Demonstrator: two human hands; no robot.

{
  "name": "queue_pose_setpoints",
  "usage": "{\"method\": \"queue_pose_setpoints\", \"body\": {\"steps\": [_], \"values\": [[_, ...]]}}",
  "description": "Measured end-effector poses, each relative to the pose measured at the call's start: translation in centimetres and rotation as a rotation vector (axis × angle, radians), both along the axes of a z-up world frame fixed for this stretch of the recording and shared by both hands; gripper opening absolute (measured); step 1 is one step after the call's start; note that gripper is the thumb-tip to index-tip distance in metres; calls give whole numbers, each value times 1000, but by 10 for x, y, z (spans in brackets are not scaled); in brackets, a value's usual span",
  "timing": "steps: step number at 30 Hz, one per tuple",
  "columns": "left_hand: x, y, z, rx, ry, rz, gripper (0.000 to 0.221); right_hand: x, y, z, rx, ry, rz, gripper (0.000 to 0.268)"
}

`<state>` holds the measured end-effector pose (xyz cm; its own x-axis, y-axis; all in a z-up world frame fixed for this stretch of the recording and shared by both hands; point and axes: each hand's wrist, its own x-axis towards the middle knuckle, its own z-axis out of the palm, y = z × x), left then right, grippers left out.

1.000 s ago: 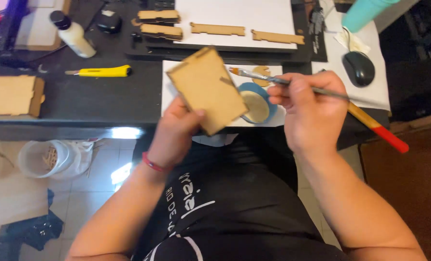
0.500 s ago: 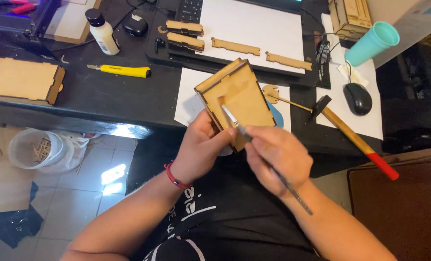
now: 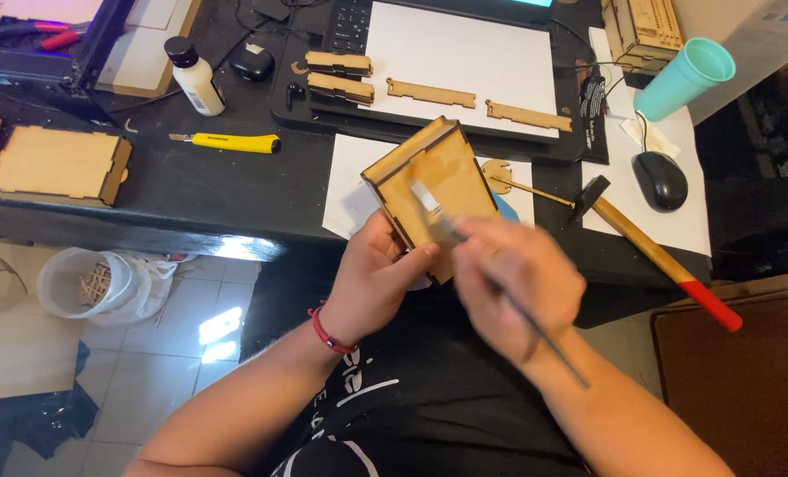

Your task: Applying varnish to laser-cut wooden box components using a paintbrush on a production workbench.

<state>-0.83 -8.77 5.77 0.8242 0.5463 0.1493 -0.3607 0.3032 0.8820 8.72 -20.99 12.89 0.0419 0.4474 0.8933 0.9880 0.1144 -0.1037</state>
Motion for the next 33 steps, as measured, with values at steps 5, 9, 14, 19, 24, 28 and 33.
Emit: {"method": "queue_pose_setpoints", "body": {"steps": [5,9,14,19,24,28,33], "values": [[-4,-4,14,9,10,16,39,2,0,9,7,114,60,7],[2,-6,1,9,-3,32,37,-7,-3,1,-28,139,106,4],[-3,-6,15,13,43,32,36,-1,1,9,2,136,114,5],[0,-9,17,17,49,49,37,-10,-2,3,-20,146,114,5],[-4,-6,16,8,50,54,36,9,-2,5,36,128,27,12],[0,-7,1,13,37,48,34,0,-11,-4,-66,96,3,10],[-9,-8,19,39,65,40,38,31,-12,5,-17,145,-74,17]]}}
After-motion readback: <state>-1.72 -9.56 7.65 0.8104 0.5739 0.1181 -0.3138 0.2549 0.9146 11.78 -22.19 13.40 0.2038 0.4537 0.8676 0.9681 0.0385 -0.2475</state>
